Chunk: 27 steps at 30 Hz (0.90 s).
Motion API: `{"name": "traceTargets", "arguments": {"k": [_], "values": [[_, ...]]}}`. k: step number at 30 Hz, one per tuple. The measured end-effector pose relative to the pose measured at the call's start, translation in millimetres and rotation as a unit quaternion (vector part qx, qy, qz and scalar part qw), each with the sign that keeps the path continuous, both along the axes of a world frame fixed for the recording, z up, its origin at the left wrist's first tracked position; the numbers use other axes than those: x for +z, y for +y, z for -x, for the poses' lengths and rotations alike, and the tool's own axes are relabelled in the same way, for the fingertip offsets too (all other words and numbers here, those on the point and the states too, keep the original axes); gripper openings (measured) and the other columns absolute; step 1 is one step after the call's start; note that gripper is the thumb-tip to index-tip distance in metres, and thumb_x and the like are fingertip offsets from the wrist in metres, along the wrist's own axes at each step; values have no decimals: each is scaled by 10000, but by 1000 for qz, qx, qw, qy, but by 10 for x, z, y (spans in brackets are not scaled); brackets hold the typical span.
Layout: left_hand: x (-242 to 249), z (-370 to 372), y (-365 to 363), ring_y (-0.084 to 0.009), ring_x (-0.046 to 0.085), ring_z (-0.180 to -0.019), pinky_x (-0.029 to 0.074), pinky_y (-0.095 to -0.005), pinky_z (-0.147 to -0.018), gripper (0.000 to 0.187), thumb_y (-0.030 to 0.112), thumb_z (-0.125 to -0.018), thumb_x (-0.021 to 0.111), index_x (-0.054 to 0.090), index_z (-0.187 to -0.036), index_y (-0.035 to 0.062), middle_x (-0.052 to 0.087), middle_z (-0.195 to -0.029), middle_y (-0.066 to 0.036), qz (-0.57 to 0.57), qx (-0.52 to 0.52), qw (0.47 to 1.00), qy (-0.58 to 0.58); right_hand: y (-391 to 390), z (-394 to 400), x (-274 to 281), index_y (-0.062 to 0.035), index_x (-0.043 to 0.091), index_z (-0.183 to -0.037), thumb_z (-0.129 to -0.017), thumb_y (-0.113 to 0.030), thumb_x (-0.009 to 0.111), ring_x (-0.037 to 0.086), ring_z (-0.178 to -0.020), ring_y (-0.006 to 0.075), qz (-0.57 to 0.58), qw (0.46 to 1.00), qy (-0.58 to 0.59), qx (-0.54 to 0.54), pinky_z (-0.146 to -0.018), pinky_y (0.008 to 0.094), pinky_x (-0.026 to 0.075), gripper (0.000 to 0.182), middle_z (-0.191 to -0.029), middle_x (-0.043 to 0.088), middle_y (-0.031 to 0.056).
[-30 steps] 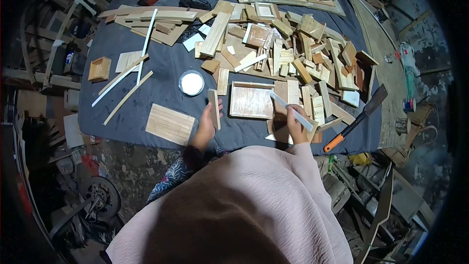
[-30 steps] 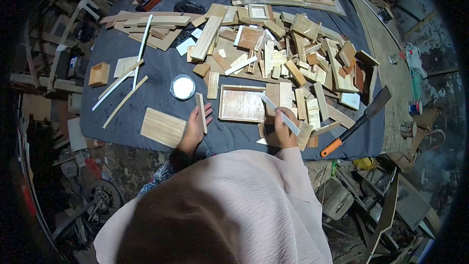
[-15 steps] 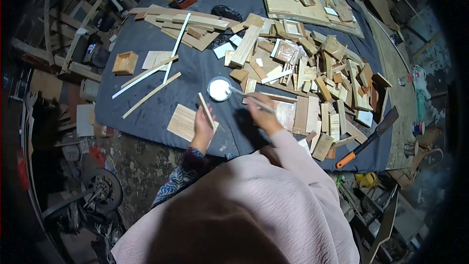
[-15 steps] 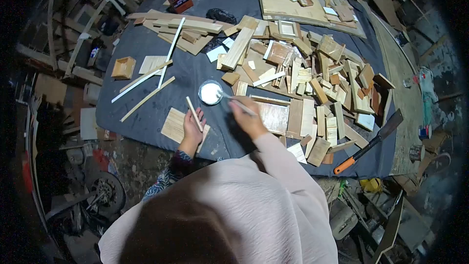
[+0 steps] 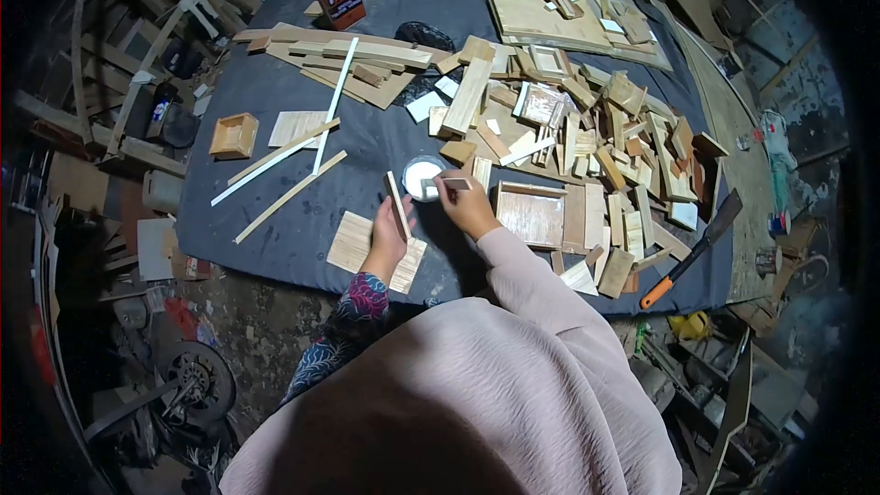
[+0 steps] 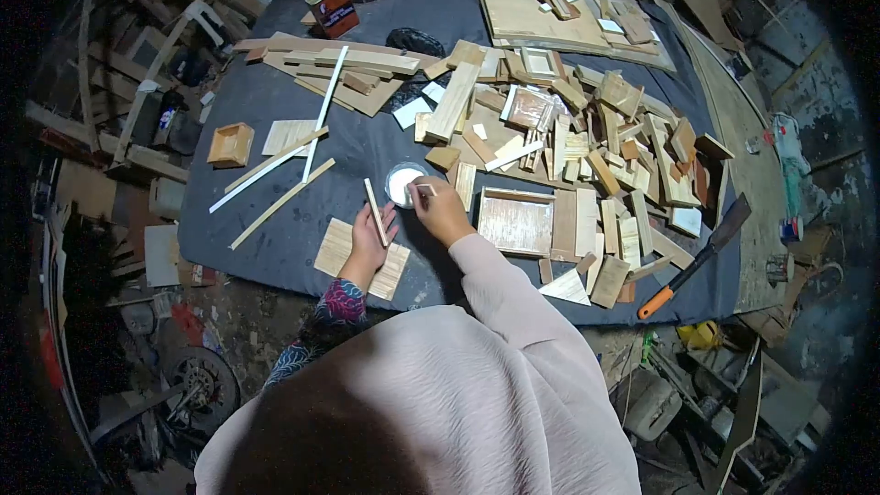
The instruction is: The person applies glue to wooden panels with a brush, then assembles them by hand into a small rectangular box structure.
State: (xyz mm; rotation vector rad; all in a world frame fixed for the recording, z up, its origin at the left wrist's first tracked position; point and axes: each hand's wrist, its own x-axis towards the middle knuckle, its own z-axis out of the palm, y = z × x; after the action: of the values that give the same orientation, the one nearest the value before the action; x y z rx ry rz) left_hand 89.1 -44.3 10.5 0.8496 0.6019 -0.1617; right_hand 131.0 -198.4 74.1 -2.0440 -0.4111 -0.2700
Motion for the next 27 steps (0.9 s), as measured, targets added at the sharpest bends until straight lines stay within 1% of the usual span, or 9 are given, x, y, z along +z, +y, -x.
{"name": "traceTargets", "arguments": {"k": [2,4,7,10,15,18,20,24,27], "values": [[38,12,-10,-235,295,-1178,198,-383,-950,389,435,-820,323,456,-927,86,411,-1217,-100,12,-3,1000,1,13,7,-140,-11,582,-753,-764,-144,548,543,-651,328,-5,1000,5,8,-593,354,442,138,-739,578,156],[68,0,-9,-245,284,-1187,182,-389,-962,360,427,-825,317,456,-884,100,414,-1217,-101,16,-3,1000,5,-1,-18,-242,-10,581,-760,-780,-172,535,558,-613,288,-61,997,3,-39,-585,350,443,170,-695,578,148],[100,66,-3,-259,301,-1175,185,-392,-965,326,412,-827,339,463,-822,112,411,-1224,-111,26,31,999,-18,-126,11,-293,0,572,-747,-793,-196,527,551,-548,207,-200,946,166,-194,-531,335,437,206,-653,577,124],[160,132,-69,-269,322,-1160,205,-392,-957,318,399,-828,350,470,-786,107,424,-1211,-115,65,50,997,-1,-310,29,-241,10,498,-818,-832,-203,475,496,-466,128,-524,769,300,-212,-406,208,399,214,-620,525,69],[223,303,-166,-260,422,-1068,302,-384,-889,305,382,-826,373,468,-735,107,460,-1165,-109,122,57,991,8,-721,231,-227,-14,466,-883,-835,-271,482,526,-579,184,-671,625,361,-173,-523,279,441,262,-703,541,113],[202,452,-164,-255,459,-1001,383,-373,-796,304,365,-825,377,451,-695,101,495,-1095,-104,145,54,988,16,-1138,457,-22,-34,479,-869,-843,-266,474,511,-560,158,-682,642,316,-154,-510,261,434,233,-682,532,93],[106,547,-178,-239,479,-948,400,-361,-775,273,333,-817,384,444,-682,103,507,-1067,-89,164,59,985,13,-1537,642,15,-36,490,-861,-839,-230,491,506,-564,141,-634,711,263,-151,-509,243,431,196,-680,526,81],[72,625,-343,-231,477,-951,380,-356,-778,271,340,-814,384,452,-696,106,512,-1063,-81,164,58,984,40,-2089,911,103,-5,491,-868,-822,-134,516,510,-589,126,-498,805,152,-284,-500,225,432,140,-677,513,66],[89,639,-543,-222,465,-966,362,-350,-788,273,349,-813,386,461,-704,110,514,-1062,-77,160,23,985,54,-2257,945,-33,4,484,-851,-811,-115,529,500,-559,124,-437,821,126,-345,-489,217,423,134,-675,509,66]]}}
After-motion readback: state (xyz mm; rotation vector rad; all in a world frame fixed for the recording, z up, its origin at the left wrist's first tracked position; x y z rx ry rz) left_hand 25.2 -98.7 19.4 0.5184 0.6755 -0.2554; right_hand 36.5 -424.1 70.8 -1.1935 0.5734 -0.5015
